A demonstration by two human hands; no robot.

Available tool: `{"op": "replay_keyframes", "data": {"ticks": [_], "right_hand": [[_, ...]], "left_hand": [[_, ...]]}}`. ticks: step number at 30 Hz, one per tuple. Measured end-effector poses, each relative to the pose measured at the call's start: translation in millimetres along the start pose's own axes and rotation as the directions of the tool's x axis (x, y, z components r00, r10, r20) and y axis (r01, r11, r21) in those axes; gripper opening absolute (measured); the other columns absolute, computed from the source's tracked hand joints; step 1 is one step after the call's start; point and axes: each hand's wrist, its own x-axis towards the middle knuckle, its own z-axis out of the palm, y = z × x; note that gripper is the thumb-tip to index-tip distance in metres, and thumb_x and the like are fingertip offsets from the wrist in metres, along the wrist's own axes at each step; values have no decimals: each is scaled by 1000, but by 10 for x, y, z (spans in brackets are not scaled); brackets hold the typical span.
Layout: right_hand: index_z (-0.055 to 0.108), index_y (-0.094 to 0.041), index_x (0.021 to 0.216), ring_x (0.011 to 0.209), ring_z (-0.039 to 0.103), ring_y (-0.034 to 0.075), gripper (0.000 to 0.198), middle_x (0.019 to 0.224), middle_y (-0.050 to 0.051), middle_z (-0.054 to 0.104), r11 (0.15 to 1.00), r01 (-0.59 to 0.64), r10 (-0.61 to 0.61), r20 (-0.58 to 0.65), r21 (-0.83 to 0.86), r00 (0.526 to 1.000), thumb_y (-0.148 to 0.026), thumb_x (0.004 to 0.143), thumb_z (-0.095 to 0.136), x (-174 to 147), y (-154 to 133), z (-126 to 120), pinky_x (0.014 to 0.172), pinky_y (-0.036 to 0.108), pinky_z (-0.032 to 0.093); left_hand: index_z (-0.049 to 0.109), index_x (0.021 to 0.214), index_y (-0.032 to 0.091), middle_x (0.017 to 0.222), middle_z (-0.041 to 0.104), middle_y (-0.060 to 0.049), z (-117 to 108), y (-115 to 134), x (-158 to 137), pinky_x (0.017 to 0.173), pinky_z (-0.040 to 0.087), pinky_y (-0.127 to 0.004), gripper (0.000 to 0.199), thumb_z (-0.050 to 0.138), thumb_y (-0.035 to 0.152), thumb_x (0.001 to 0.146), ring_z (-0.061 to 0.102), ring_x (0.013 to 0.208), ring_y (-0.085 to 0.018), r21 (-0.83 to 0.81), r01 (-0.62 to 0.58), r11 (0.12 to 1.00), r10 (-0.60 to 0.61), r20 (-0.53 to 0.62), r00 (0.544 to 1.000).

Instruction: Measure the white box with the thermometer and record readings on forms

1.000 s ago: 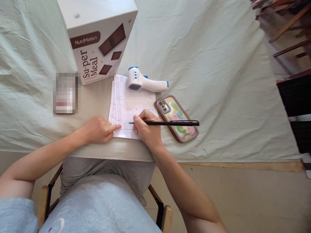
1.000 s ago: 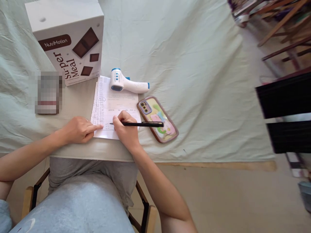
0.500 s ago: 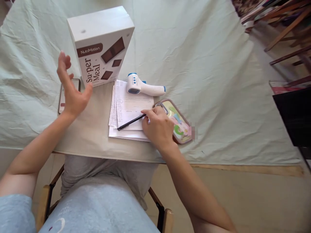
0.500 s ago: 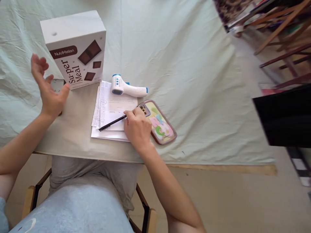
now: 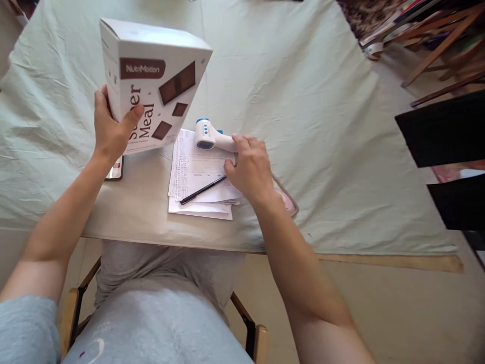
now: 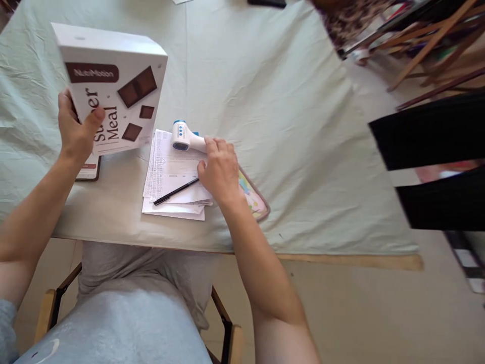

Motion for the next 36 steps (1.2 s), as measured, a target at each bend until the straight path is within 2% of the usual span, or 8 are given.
{"op": "replay_keyframes", "data": {"ticks": [3, 8, 19, 24, 27, 31, 34, 36], "right_hand": [[46, -9, 137, 121, 46, 37, 61, 129, 22, 54, 999, 19, -18, 11, -41, 1000, -12, 76, 49, 135, -8, 95, 100, 53, 37], [54, -7, 125, 111, 52, 37, 47, 115, 25, 60, 990, 13, 3, 116, -138, 993, -10, 79, 48, 332, -43, 203, 96, 55, 36], [58, -9, 106, 106, 52, 35, 29, 104, 24, 60, 989, -50, 60, 68, -139, 996, -8, 79, 48, 473, -139, 278, 91, 54, 37], [53, -11, 113, 100, 56, 33, 39, 107, 22, 58, 971, -202, 202, -13, -131, 979, -11, 74, 53, 390, -142, -2, 86, 52, 41], [51, -18, 105, 89, 58, 29, 34, 100, 15, 59, 943, -302, 316, -93, 137, 944, -19, 72, 57, 142, -180, -297, 77, 46, 45], [48, -24, 85, 50, 47, 15, 20, 67, 0, 51, 508, -376, 475, 112, 775, 873, -27, 69, 59, -466, -508, -606, 51, 34, 42], [53, -24, 90, 44, 44, 12, 28, 67, -2, 54, 148, -392, 333, 328, 908, 884, -28, 66, 65, -983, -937, -652, 43, 30, 37], [57, -24, 98, 47, 47, 12, 31, 71, -1, 57, 75, -423, 358, 372, 903, 856, -29, 69, 65, -1258, -1209, -588, 45, 29, 40]], "left_hand": [[49, 112, 23, 112, 63, -2, 34, 534, -339, 96, 51, -37, 56, 64, 66, 80, 61, 112, -22, -334, 220, 917, -240, -19, 971], [53, 109, 19, 105, 68, -8, 158, 1036, -782, 80, 58, -38, 56, 68, 62, 76, 69, 102, -27, -464, 591, 660, -563, 215, 798], [51, 110, 17, 105, 70, -11, 232, 950, -923, 75, 60, -35, 51, 64, 57, 81, 70, 99, -26, -521, 623, 583, -589, 257, 766], [52, 108, 18, 107, 70, -10, 224, 925, -913, 78, 59, -36, 52, 66, 59, 79, 69, 101, -26, -537, 578, 614, -572, 201, 795], [53, 106, 19, 105, 70, -10, 213, 896, -915, 82, 58, -36, 52, 66, 61, 78, 68, 103, -25, -520, 569, 637, -564, 189, 804], [55, 106, 19, 107, 69, -10, 213, 840, -947, 83, 57, -36, 52, 63, 62, 80, 67, 105, -25, -475, 557, 681, -549, 172, 818], [56, 108, 20, 110, 68, -9, 214, 772, -978, 86, 56, -36, 51, 58, 64, 82, 66, 107, -25, -453, 505, 734, -510, 123, 851], [57, 110, 21, 112, 67, -8, 206, 717, -995, 89, 54, -36, 52, 55, 65, 83, 65, 109, -25, -427, 458, 779, -464, 98, 880]]}}
